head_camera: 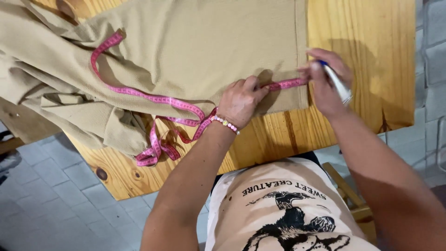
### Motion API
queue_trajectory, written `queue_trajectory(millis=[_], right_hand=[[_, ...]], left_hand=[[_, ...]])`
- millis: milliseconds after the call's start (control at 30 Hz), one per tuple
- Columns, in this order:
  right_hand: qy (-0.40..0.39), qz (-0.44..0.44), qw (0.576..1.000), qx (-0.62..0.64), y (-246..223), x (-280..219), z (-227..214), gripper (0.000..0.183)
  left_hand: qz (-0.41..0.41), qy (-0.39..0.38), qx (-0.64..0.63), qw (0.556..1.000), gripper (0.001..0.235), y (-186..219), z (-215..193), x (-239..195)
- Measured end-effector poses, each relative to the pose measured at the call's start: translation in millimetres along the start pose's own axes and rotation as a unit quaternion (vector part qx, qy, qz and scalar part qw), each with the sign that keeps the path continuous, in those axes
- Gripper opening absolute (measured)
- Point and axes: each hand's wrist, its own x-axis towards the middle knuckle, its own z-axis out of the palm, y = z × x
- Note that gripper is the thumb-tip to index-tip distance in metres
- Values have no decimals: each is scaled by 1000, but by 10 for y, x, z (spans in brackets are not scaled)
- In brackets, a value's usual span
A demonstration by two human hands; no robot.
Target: Measuring and marking specific points on a piece of tan fabric using a pink measuring tape and a blue pen on a wooden table.
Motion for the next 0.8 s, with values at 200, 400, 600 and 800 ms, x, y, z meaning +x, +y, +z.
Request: queue_trajectory(millis=[200, 400, 600, 800], right_hand=[[19, -17, 975, -222, -220, -383, -105, 45], [60, -49, 963, -259, 157, -370, -88, 54], [92, 37, 989, -110, 22, -312, -110, 41], [61, 56, 994, -75, -149, 244, -183, 49]], left_hand=[[21, -2, -16, 1000, 11, -34, -31, -10], [8, -53, -17, 998, 13, 4, -99, 15], [-15, -74, -31, 997, 16, 53, -240, 100], [-19, -64, -12, 998, 25, -174, -394, 581]])
